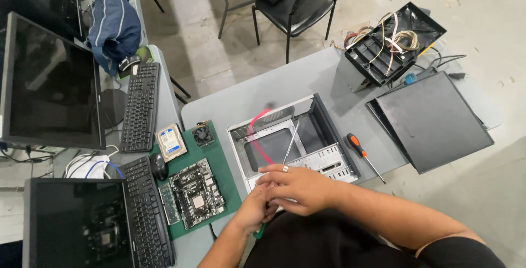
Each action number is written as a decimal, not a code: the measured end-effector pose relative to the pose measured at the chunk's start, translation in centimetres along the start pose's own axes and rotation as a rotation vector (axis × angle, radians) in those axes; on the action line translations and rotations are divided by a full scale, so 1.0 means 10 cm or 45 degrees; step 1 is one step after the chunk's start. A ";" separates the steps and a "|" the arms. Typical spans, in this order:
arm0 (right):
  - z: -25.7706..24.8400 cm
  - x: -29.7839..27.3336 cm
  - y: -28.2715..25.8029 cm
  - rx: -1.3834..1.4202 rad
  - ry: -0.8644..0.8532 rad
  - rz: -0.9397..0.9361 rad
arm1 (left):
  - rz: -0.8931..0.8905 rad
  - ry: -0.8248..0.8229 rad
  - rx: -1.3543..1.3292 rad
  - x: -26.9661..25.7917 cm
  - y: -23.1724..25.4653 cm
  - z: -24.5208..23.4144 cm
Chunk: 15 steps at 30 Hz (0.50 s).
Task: Reinstalling a power supply unit into a computer case, including cable management and securing it with screws.
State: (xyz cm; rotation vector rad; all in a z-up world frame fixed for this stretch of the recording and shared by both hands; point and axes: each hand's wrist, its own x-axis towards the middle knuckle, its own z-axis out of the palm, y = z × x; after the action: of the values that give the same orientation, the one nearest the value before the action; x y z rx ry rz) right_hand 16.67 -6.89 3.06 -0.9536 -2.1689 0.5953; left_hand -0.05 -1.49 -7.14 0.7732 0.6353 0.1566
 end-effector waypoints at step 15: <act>0.00 -0.07 0.50 -0.670 -0.463 -0.353 | -0.515 -0.114 0.604 -0.37 0.69 0.40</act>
State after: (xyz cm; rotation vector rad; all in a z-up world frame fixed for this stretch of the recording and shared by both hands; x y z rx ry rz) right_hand 19.27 -4.29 -0.40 -0.8194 -2.8038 0.0558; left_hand 0.00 -0.28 1.58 1.0810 0.7410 -0.4113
